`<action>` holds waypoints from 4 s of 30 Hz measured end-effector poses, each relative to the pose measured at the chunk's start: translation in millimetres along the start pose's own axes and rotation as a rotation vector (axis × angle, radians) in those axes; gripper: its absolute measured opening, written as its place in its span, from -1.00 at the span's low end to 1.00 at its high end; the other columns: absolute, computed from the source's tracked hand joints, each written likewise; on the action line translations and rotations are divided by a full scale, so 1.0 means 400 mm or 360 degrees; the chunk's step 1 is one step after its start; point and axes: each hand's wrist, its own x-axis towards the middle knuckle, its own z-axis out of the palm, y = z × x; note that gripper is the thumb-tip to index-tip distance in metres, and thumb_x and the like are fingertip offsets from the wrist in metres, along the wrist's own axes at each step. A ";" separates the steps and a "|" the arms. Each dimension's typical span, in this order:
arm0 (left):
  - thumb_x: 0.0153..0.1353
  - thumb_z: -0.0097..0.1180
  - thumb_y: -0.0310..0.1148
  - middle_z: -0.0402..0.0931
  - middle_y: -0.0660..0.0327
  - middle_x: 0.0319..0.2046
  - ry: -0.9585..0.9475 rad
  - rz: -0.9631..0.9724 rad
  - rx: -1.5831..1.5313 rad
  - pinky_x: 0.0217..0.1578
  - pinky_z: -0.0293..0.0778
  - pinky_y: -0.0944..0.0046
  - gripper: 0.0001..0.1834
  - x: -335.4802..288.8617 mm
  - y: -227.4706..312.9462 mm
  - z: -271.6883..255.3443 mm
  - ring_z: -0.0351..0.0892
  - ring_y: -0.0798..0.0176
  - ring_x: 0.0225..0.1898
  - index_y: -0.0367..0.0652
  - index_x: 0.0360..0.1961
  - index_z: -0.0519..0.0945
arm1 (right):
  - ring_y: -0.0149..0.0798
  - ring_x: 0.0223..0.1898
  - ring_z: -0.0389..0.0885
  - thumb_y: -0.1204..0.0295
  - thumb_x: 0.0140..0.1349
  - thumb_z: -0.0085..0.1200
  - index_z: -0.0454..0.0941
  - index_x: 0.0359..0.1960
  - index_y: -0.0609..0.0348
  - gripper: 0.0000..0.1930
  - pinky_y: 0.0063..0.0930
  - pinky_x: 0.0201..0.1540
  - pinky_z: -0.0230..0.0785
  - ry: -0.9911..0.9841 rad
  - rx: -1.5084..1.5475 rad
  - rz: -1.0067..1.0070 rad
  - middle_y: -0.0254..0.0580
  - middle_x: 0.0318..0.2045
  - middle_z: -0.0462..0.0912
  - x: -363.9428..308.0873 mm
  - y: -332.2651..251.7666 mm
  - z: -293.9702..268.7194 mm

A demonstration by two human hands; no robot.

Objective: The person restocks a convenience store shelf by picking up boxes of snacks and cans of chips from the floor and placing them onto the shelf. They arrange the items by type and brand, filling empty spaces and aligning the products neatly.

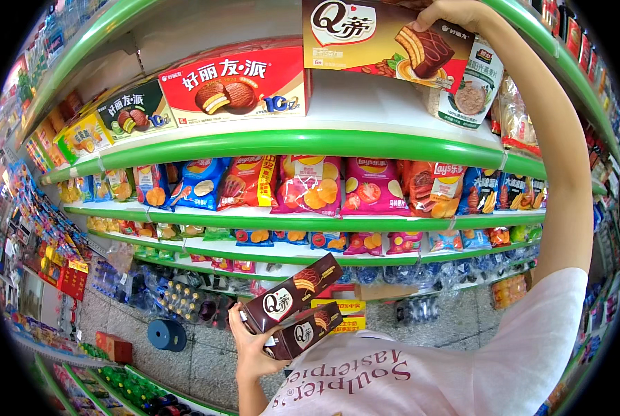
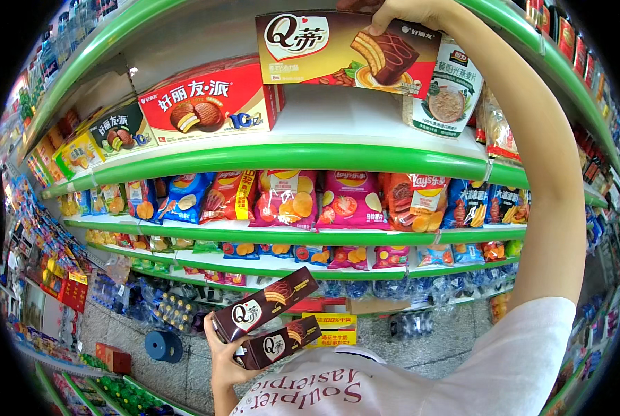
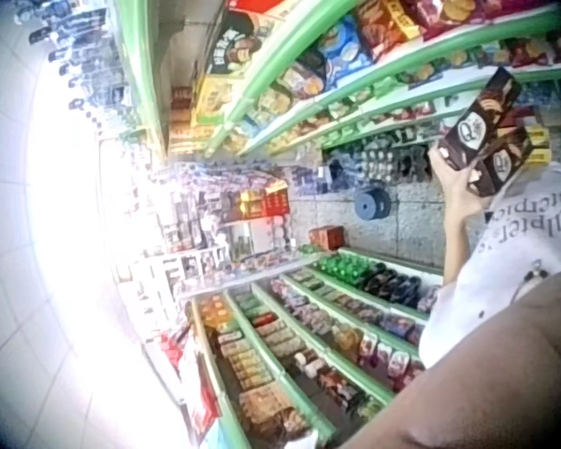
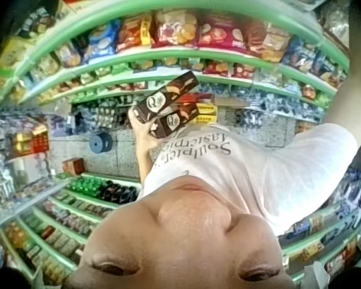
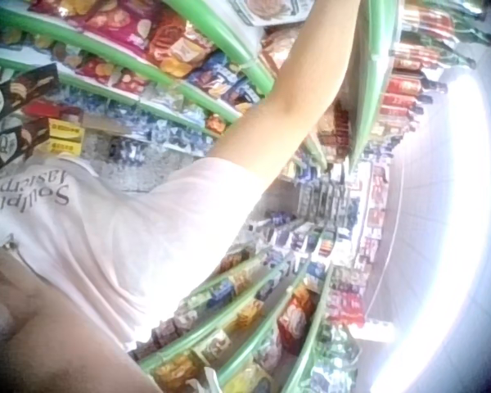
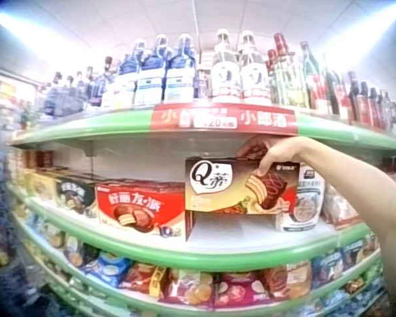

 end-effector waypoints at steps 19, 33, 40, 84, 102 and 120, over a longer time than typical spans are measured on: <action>-0.52 0.44 -0.10 0.05 -0.25 0.14 -0.0109 0.0132 -0.0025 0.20 -0.10 -0.25 -0.36 -0.001 -0.017 -0.035 0.02 -0.34 0.20 -0.01 -0.23 0.69 | -0.22 -0.02 0.44 0.64 -0.60 0.12 0.45 -0.04 0.23 -0.23 -0.45 0.06 0.27 0.0282 -0.0155 0.0363 -0.20 -0.11 0.53 0.128 0.058 0.039; -0.47 0.39 -0.11 0.04 -0.24 0.14 -0.0116 -0.0106 0.0092 0.26 -0.28 -0.31 -0.36 -0.051 0.008 -0.049 -0.07 -0.33 0.26 0.08 -0.17 0.67 | -0.18 0.08 0.39 0.73 -0.58 0.10 0.38 0.04 0.34 -0.16 -0.47 0.17 0.19 -0.0095 0.0035 0.0166 -0.11 0.00 0.48 0.222 0.220 0.082; -0.55 0.45 -0.05 0.07 -0.20 0.11 -0.0069 -0.0064 0.0100 0.20 -0.07 -0.24 -0.38 -0.031 -0.002 -0.052 0.02 -0.33 0.19 0.12 -0.26 0.70 | -0.19 0.22 0.26 0.65 -0.43 0.18 0.24 0.16 0.34 -0.12 -0.40 0.28 0.07 -0.0001 0.0240 0.0209 -0.07 0.12 0.37 0.183 0.274 0.123; -0.69 0.51 -0.16 0.11 -0.24 0.14 0.0258 -0.0121 -0.0105 0.17 0.01 -0.15 -0.35 -0.023 0.050 -0.006 0.05 -0.30 0.20 -0.10 -0.36 0.68 | 0.09 0.38 -0.15 0.36 -0.13 0.14 -0.03 0.28 0.40 -0.10 -0.31 0.38 -0.23 0.1197 0.0740 -0.0465 0.27 0.32 -0.08 0.342 0.053 0.630; -0.73 0.54 -0.07 -0.22 -0.39 0.31 0.0189 -0.0212 -0.0130 0.30 -0.08 0.00 -0.24 -0.033 -0.031 -0.126 -0.12 -0.28 0.36 -0.11 -0.30 0.66 | -0.04 0.25 0.22 0.38 -0.06 0.24 0.00 0.28 0.38 -0.12 -0.35 0.32 -0.02 0.1145 0.0259 -0.0775 0.14 0.21 0.24 0.216 0.038 0.545; -0.68 0.53 -0.03 -0.18 -0.18 0.34 0.0173 -0.0042 -0.0734 0.29 -0.10 -0.07 -0.16 0.049 0.010 -0.134 -0.10 -0.19 0.36 -0.19 -0.21 0.59 | 0.02 -0.07 0.52 0.23 -0.08 0.30 0.27 0.09 0.41 -0.26 -0.32 0.00 0.37 -0.0776 0.0067 -0.0825 0.17 -0.13 0.52 -0.180 -0.042 0.759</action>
